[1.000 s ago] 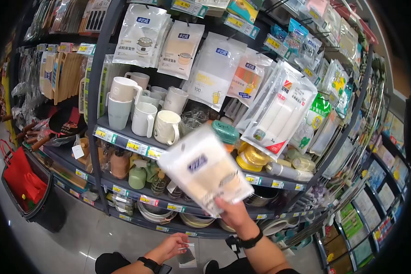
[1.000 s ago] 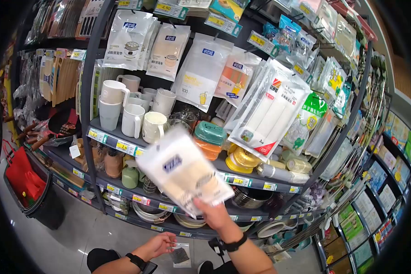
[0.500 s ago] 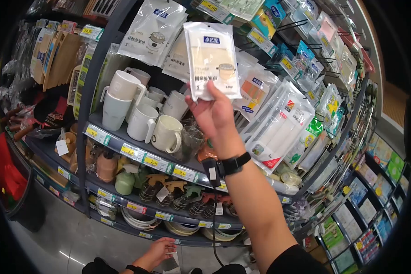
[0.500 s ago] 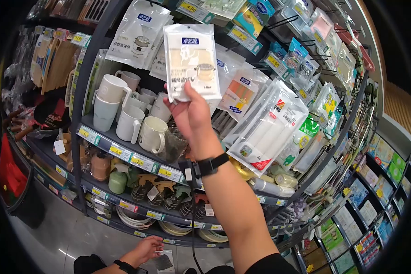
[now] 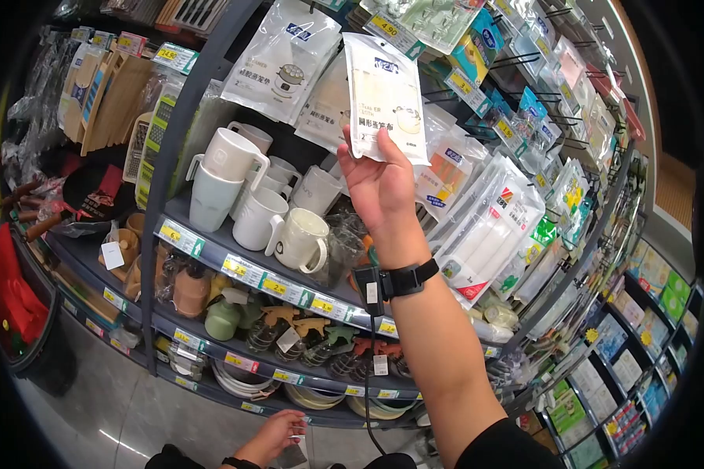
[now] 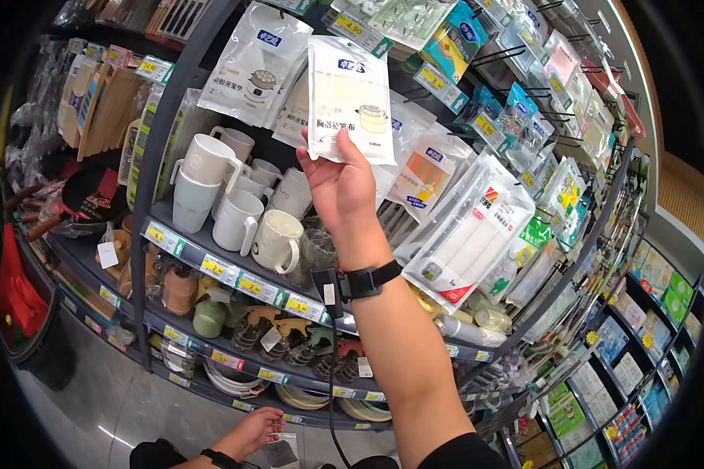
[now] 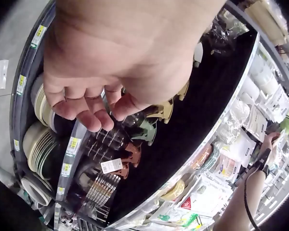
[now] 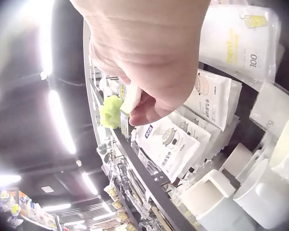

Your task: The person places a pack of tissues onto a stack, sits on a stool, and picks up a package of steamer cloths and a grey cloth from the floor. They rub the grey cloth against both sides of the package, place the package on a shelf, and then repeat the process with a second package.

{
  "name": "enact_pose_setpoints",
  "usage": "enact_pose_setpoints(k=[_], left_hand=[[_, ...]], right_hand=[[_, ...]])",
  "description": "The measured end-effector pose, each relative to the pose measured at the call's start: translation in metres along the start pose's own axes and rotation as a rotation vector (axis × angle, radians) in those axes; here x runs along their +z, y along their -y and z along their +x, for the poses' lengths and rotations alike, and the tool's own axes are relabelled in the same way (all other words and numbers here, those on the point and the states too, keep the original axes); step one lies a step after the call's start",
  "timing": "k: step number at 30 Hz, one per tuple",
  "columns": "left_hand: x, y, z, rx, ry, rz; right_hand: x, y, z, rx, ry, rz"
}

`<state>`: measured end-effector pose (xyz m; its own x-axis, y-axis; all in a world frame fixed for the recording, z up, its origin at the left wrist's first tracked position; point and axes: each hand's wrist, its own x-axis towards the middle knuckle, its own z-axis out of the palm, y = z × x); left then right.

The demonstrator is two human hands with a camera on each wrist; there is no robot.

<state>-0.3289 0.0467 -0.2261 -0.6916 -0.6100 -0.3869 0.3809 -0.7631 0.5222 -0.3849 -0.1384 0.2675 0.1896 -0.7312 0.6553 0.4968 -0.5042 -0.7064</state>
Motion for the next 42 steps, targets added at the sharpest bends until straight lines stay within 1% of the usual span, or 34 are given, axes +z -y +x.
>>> enact_pose_setpoints(k=[10,15,22,34,42], left_hand=[[0.004,0.0,-0.008,0.001,-0.013,0.012],[0.003,0.001,-0.008,0.013,-0.009,0.032],[0.007,-0.001,-0.009,0.0,-0.023,0.042],[0.007,0.0,-0.011,0.005,-0.032,0.052],[0.008,0.001,-0.01,0.003,-0.028,0.052]], right_hand=[[0.014,0.0,0.0,-0.09,-0.033,-0.024],[0.018,0.008,0.004,-0.106,-0.042,-0.053],[0.028,0.01,0.005,-0.098,-0.021,-0.083],[0.038,0.006,0.003,-0.09,-0.033,-0.032],[0.041,0.005,0.003,-0.123,-0.052,-0.037]])
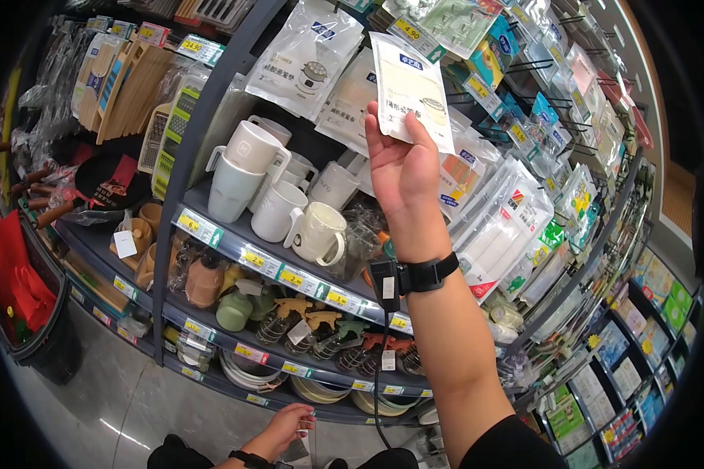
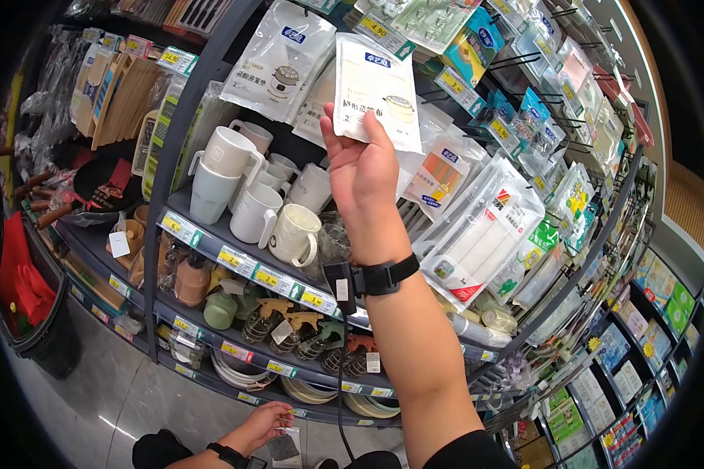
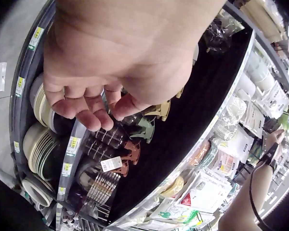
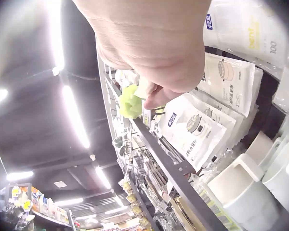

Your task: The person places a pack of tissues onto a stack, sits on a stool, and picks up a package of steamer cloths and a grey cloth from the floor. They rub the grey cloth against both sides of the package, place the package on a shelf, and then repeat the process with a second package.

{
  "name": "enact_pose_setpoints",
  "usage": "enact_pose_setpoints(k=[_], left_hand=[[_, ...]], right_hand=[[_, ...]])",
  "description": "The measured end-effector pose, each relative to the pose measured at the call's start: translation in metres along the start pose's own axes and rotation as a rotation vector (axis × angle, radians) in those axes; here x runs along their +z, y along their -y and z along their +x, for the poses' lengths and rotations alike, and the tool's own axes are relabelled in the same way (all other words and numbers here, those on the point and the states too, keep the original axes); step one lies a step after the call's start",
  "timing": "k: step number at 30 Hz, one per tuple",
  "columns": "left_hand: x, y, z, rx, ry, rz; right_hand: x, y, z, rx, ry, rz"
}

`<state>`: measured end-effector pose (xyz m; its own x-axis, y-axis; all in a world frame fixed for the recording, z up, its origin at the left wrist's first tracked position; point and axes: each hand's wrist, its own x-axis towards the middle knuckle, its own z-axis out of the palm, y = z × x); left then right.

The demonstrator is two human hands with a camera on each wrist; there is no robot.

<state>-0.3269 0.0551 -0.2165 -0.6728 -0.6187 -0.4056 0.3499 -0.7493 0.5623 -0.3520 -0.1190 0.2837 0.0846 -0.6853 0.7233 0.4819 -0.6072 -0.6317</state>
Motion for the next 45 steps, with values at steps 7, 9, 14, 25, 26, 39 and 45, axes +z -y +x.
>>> enact_pose_setpoints(k=[7,9,14,25,26,39,45], left_hand=[[-0.002,0.001,0.001,0.007,0.011,-0.004],[-0.002,0.001,0.001,0.002,0.006,-0.003],[-0.002,0.004,0.003,-0.001,0.004,-0.004],[-0.002,0.003,0.004,-0.009,-0.005,0.004],[-0.002,0.003,0.004,-0.01,-0.003,0.006],[-0.004,-0.006,0.008,0.021,0.017,0.006],[-0.009,-0.003,0.02,0.02,0.002,0.021]], right_hand=[[-0.002,0.003,-0.004,0.011,-0.013,0.018],[0.001,0.003,-0.006,0.025,0.002,0.008],[0.006,0.002,-0.004,0.007,-0.01,-0.027],[-0.001,0.004,-0.003,0.031,-0.011,0.01],[0.0,0.002,-0.002,0.04,-0.017,0.014],[-0.063,-0.063,0.084,0.667,-0.247,-0.227],[-0.073,-0.051,0.076,1.08,-0.154,-0.369]])
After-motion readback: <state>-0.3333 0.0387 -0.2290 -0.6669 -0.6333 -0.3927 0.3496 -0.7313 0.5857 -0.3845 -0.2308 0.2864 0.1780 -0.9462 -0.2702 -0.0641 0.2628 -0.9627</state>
